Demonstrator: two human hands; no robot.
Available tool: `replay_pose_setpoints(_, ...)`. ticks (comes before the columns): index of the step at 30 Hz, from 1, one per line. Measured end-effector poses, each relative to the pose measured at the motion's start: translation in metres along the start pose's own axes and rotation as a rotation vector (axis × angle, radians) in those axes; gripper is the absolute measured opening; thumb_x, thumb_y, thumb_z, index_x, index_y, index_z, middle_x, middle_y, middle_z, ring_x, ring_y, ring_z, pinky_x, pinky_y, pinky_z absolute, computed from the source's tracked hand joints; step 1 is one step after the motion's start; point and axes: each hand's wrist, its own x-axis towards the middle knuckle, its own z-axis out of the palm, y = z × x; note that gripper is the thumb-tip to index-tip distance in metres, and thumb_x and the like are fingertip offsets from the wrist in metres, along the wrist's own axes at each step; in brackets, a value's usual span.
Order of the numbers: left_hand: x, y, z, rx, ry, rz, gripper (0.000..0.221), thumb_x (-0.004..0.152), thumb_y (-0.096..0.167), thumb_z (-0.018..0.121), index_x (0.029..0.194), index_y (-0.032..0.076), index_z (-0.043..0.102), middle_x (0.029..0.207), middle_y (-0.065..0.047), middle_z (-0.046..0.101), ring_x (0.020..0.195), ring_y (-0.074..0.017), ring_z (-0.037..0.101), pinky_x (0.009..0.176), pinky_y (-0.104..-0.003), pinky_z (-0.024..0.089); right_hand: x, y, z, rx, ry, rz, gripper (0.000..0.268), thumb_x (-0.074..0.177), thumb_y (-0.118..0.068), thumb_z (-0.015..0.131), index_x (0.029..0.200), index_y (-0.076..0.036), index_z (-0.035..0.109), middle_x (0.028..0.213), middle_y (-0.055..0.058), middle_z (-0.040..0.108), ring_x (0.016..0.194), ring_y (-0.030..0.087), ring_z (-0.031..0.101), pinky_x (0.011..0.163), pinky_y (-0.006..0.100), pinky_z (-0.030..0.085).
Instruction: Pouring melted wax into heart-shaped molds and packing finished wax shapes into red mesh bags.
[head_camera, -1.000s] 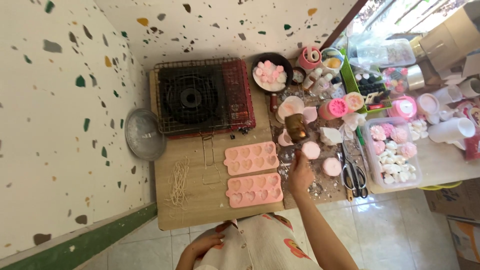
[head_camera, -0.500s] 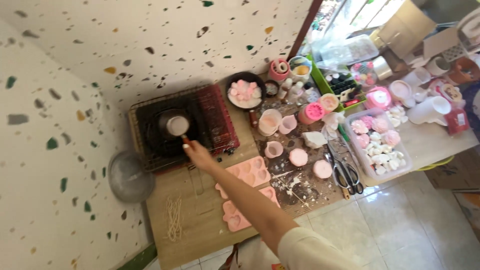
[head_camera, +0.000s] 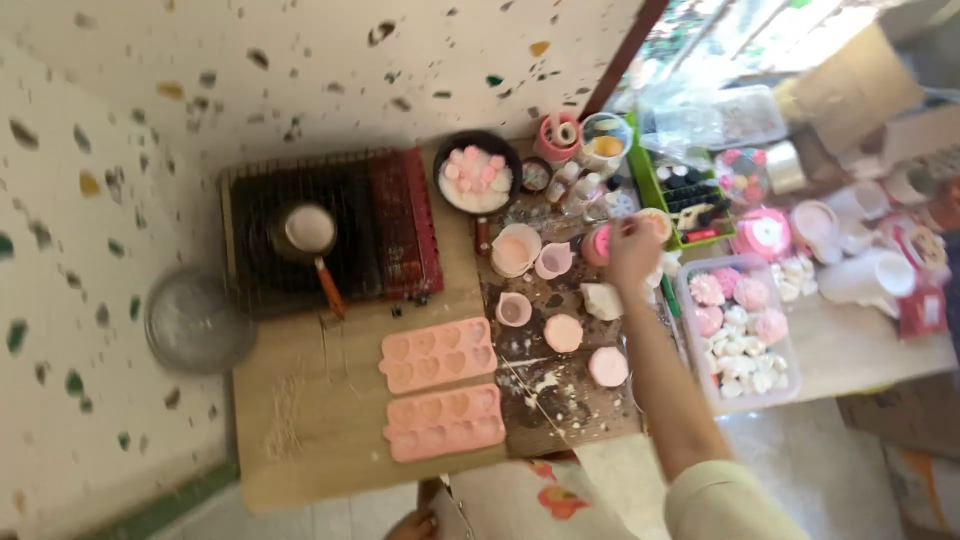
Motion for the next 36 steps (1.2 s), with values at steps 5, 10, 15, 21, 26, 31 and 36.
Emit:
replay_pose_setpoints(5,0.023,0.003,0.049,-0.05,0.127,-0.114,0.052,0.091,0.037,0.059,0.134,0.007,0.067,0.126,-0.016,0.072,0.117,-0.0258,0.069,0.103,-0.035,0.052,0.079,0.029,0.016,-0.182,-0.014,-0.607,0.055,0.078,-0.024,0.08,0.123,0.003,0.066,0.098,0.024,0.069,0.091,0.044,0.065,0.077,0.052,0.053)
replay_pose_setpoints(10,-0.008,0.123,0.043,0.039,0.19,-0.226,0.053,0.09,0.045,0.06,0.124,0.006,0.072,0.123,-0.016,0.074,0.116,-0.0281,0.069,0.102,-0.034,0.051,0.097,0.027,0.035,-0.206,-0.212,-0.667,0.028,0.086,-0.019,0.075,0.11,-0.005,0.071,0.099,0.022,0.069,0.095,0.044,0.064,0.078,0.055,0.051)
replay_pose_setpoints(15,-0.031,0.228,0.04,0.105,0.087,-0.157,0.048,0.091,0.047,0.06,0.108,0.005,0.075,0.108,-0.016,0.076,0.097,-0.0299,0.071,0.089,-0.037,0.054,0.109,0.024,0.038,-0.2,-0.171,-0.683,0.014,0.091,-0.019,0.072,0.092,-0.005,0.071,0.088,0.02,0.068,0.082,0.042,0.066,0.07,0.054,0.051)
replay_pose_setpoints(21,-0.048,0.425,0.045,0.037,0.271,0.363,0.034,0.095,0.032,0.063,0.108,0.001,0.069,0.094,-0.017,0.073,0.084,-0.0295,0.072,0.076,-0.041,0.054,0.073,-0.051,-0.104,-0.1,-0.105,-0.804,0.023,0.102,-0.019,0.072,0.088,-0.003,0.066,0.084,0.017,0.067,0.076,0.039,0.065,0.066,0.049,0.05)
replay_pose_setpoints(26,-0.029,0.547,0.063,0.176,0.746,0.833,0.063,0.086,0.025,0.075,0.141,0.003,0.052,0.139,-0.021,0.055,0.127,-0.0392,0.052,0.105,-0.047,0.042,0.023,-0.08,-0.227,0.013,-0.302,-0.703,0.021,0.101,-0.018,0.073,0.089,-0.001,0.068,0.078,0.014,0.066,0.069,0.028,0.064,0.064,0.04,0.048)
replay_pose_setpoints(31,-0.05,0.604,0.069,0.416,0.967,1.088,0.078,0.081,0.037,0.078,0.142,0.003,0.046,0.138,-0.021,0.057,0.129,-0.0413,0.052,0.107,-0.053,0.04,-0.013,-0.091,-0.296,0.272,-0.661,-0.5,0.016,0.091,-0.018,0.074,0.096,-0.003,0.074,0.072,0.004,0.067,0.062,0.008,0.057,0.055,0.027,0.043)
replay_pose_setpoints(36,-0.067,0.59,0.08,0.304,0.508,0.911,0.056,0.095,0.036,0.072,0.144,0.018,0.053,0.114,-0.011,0.073,0.087,-0.0275,0.074,0.078,-0.04,0.059,-0.03,-0.065,-0.302,0.358,-0.734,-0.415,0.024,0.096,-0.024,0.073,0.088,-0.002,0.067,0.066,0.001,0.055,0.06,0.004,0.045,0.052,0.026,0.037)
